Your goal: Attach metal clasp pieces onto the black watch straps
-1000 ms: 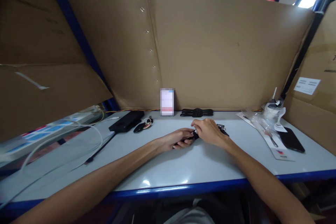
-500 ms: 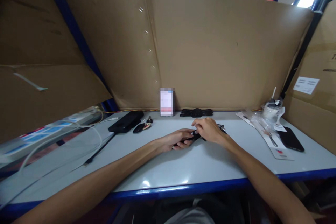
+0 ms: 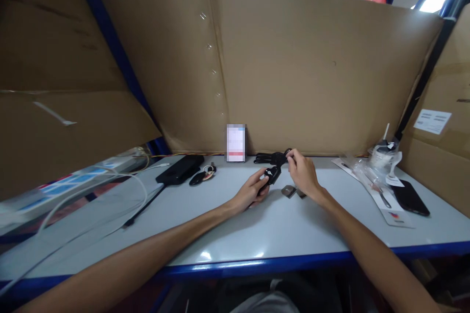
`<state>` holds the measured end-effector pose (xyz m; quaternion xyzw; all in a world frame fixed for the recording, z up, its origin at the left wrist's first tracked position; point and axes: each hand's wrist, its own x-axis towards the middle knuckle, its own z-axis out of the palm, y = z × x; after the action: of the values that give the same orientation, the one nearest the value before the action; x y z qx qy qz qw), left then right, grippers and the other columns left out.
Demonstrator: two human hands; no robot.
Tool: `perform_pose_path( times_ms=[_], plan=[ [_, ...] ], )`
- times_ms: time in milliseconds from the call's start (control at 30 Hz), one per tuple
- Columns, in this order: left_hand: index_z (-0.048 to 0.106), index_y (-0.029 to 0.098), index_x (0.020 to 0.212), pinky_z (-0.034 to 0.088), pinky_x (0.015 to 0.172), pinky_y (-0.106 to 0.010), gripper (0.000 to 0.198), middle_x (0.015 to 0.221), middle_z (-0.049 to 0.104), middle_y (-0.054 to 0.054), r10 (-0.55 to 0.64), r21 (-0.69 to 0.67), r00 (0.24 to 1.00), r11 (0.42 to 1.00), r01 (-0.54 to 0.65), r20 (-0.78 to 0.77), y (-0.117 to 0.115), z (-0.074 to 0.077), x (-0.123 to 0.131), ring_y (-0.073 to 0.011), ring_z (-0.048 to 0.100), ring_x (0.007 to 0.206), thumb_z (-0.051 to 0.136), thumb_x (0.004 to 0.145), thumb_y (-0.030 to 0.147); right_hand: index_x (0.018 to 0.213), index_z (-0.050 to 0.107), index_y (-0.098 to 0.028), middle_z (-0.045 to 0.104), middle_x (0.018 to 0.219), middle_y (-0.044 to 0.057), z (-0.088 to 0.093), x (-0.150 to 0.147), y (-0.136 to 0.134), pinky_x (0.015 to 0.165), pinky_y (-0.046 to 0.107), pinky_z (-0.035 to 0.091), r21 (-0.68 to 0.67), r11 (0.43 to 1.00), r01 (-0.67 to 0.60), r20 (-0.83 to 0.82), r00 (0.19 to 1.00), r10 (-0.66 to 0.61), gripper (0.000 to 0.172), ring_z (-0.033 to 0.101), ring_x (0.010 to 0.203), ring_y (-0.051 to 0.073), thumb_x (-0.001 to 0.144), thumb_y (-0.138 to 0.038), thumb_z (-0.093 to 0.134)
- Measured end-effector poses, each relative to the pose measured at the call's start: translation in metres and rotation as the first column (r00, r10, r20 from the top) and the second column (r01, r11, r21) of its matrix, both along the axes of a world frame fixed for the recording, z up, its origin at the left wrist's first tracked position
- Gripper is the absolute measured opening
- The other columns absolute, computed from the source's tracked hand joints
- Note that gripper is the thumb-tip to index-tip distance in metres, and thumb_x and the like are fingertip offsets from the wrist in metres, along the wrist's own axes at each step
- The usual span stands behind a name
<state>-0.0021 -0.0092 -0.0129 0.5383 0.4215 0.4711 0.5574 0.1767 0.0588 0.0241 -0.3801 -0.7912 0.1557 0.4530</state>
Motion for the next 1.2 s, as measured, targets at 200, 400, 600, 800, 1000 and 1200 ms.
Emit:
perform_pose_path(
  times_ms=[200, 400, 600, 800, 1000, 1200],
  plan=[
    [0.042, 0.024, 0.107, 0.017, 0.031, -0.015, 0.046, 0.054, 0.038, 0.013, 0.063, 0.136, 0.998, 0.989, -0.066, 0.023, 0.002, -0.002, -0.002, -0.0041, 0.023, 0.033, 0.061, 0.083, 0.058, 0.089, 0.060, -0.017, 0.068, 0.084, 0.007, -0.008, -0.004, 0.005, 0.041, 0.018, 0.044, -0.547, 0.729, -0.412, -0.185, 0.908, 0.375, 0.026, 0.062, 0.068, 0.015, 0.085, -0.043, 0.059],
    [0.043, 0.024, 0.103, 0.016, 0.031, -0.014, 0.047, 0.053, 0.037, 0.013, 0.066, 0.155, 0.997, 0.985, -0.071, 0.038, -0.003, 0.001, 0.000, -0.0037, 0.023, 0.034, 0.061, 0.082, 0.062, 0.091, 0.064, -0.015, 0.069, 0.089, 0.008, -0.021, -0.011, 0.003, 0.042, 0.019, 0.048, -0.586, 0.578, -0.567, -0.308, 0.816, 0.489, 0.031, 0.064, 0.069, 0.015, 0.079, -0.044, 0.067],
    [0.043, 0.024, 0.104, 0.017, 0.031, -0.014, 0.051, 0.054, 0.039, 0.013, 0.066, 0.175, 0.996, 0.982, -0.075, 0.061, -0.004, 0.002, 0.001, -0.0031, 0.023, 0.033, 0.062, 0.080, 0.064, 0.089, 0.062, -0.015, 0.070, 0.084, 0.007, -0.026, -0.017, 0.004, 0.042, 0.016, 0.047, -0.551, 0.613, -0.566, -0.303, 0.820, 0.485, 0.026, 0.064, 0.064, 0.013, 0.080, -0.040, 0.065],
    [0.042, 0.024, 0.105, 0.017, 0.031, -0.015, 0.051, 0.055, 0.039, 0.013, 0.068, 0.160, 0.995, 0.984, -0.079, 0.074, -0.002, 0.000, 0.002, -0.0033, 0.024, 0.033, 0.062, 0.080, 0.064, 0.084, 0.060, -0.016, 0.068, 0.076, 0.006, -0.024, -0.017, 0.002, 0.039, 0.017, 0.045, -0.502, 0.695, -0.515, -0.238, 0.855, 0.461, 0.022, 0.063, 0.062, 0.014, 0.081, -0.037, 0.062],
    [0.042, 0.024, 0.105, 0.016, 0.032, -0.014, 0.049, 0.055, 0.039, 0.013, 0.087, 0.159, 0.993, 0.982, -0.100, 0.082, -0.003, 0.000, 0.003, -0.0036, 0.024, 0.034, 0.062, 0.081, 0.062, 0.082, 0.058, -0.016, 0.068, 0.075, 0.005, -0.022, -0.016, 0.002, 0.040, 0.017, 0.045, -0.493, 0.708, -0.507, -0.224, 0.860, 0.459, 0.023, 0.063, 0.061, 0.013, 0.081, -0.038, 0.062],
    [0.041, 0.024, 0.095, 0.018, 0.032, -0.015, 0.042, 0.054, 0.039, 0.012, 0.097, 0.119, 0.993, 0.987, -0.105, 0.075, -0.002, 0.001, 0.003, -0.0045, 0.025, 0.035, 0.062, 0.082, 0.059, 0.080, 0.058, -0.016, 0.066, 0.073, 0.005, -0.025, -0.017, 0.003, 0.040, 0.018, 0.045, -0.469, 0.715, -0.519, -0.243, 0.854, 0.460, 0.027, 0.062, 0.061, 0.014, 0.080, -0.042, 0.062]
  ],
)
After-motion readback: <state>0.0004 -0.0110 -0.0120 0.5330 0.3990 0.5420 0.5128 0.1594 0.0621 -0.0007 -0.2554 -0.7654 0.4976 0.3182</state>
